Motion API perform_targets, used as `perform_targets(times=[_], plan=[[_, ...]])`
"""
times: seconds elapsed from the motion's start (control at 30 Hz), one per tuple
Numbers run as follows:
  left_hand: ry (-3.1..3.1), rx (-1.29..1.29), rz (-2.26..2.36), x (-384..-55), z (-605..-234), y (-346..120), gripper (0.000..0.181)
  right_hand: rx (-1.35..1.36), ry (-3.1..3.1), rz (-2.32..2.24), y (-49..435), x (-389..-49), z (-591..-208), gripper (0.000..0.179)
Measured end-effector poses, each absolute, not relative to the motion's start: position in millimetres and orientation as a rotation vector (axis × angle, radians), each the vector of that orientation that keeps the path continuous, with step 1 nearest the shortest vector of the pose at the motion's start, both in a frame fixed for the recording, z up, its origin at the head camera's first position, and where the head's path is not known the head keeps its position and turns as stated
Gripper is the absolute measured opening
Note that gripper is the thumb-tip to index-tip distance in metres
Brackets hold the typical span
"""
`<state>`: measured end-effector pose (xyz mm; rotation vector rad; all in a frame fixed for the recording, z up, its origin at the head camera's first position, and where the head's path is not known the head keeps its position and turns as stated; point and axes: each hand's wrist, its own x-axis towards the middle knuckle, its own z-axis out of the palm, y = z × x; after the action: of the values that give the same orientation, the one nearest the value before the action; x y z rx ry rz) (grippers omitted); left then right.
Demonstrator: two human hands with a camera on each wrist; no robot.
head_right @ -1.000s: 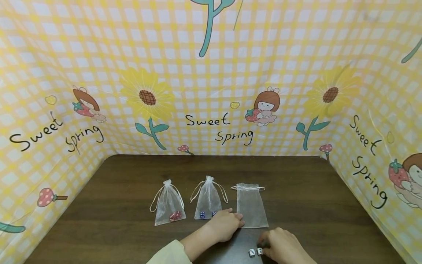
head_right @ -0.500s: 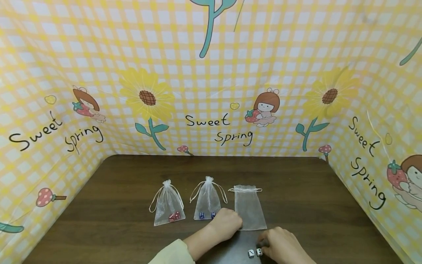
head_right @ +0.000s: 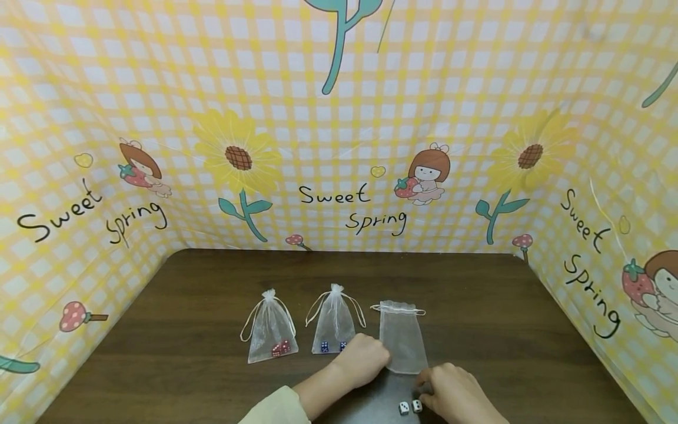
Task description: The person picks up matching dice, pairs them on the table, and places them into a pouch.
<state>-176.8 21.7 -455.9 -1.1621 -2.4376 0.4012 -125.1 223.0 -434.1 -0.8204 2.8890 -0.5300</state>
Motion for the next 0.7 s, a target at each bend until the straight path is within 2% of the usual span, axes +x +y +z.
perform_targets(times=[0.33,0.5,0.6,0.7], plan=[[-2.274,-1.068,0.232,-172,-422,11,0.022,-0.809,2.932,-0.546,226,-123,-429,0.011],[-2.173,-1.043,0.078,-163,-397,2,0.015,-0.824,2.969,-0.56,229,-124,-432,0.008],[-2.106,-1.047,-0.033,-157,-384,-3,0.01,-0.839,2.944,-0.693,230,-127,-435,0.003],[-2.035,-1.072,-0.109,-150,-374,-7,0.009,-0.848,2.79,-1.015,228,-128,-436,0.01]])
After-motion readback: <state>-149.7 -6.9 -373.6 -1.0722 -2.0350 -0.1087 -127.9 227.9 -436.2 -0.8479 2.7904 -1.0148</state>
